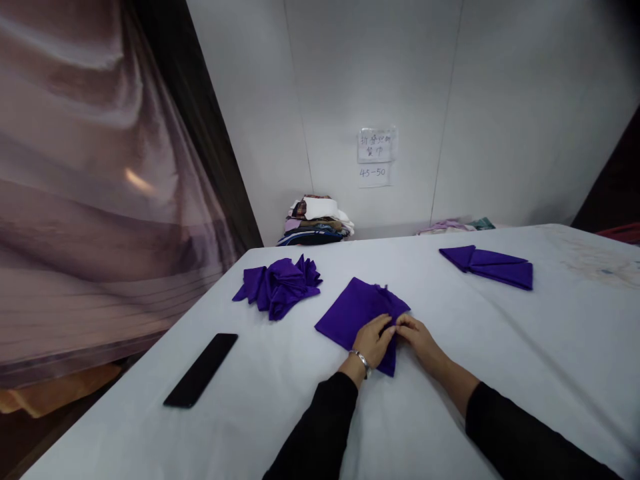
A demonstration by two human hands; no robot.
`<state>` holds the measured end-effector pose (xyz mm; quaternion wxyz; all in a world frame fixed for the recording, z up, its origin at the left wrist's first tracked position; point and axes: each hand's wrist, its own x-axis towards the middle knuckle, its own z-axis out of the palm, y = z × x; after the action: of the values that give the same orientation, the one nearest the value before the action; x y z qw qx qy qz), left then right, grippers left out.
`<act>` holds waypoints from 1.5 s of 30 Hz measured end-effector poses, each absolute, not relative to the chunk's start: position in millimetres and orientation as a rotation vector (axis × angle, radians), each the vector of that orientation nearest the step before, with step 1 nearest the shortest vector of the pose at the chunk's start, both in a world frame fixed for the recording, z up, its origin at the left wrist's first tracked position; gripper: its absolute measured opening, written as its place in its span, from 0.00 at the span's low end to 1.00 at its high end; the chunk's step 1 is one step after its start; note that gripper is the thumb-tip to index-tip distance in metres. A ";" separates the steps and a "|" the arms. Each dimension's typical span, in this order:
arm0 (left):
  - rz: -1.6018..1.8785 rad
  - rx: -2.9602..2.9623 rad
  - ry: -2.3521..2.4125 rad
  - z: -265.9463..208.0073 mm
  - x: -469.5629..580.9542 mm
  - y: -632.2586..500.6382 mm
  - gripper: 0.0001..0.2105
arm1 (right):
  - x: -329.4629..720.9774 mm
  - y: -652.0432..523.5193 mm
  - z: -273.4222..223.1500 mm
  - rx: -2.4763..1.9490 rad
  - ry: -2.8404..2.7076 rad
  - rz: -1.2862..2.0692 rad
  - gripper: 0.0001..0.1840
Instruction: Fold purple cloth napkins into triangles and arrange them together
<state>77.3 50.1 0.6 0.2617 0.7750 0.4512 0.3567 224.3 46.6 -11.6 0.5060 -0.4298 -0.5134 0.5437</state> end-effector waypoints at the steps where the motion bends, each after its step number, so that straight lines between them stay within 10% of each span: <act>1: 0.973 2.100 1.239 -1.2 77.9 49.4 0.16 | 224.4 46.4 -10.9 -1.028 -1.209 1.335 0.09; 25: 0.669 2.423 1.363 0.8 43.2 25.5 0.07 | 247.1 64.2 -7.4 -1.138 -0.901 1.302 0.19; 45: 1.675 1.118 1.542 11.7 -1.5 63.0 0.15 | 236.9 65.7 -21.1 -1.185 -1.293 1.129 0.10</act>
<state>-1.5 63.0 11.7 0.2980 0.4209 0.5804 0.6302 236.9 65.7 -21.1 0.5035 -0.4909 -0.5355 0.4677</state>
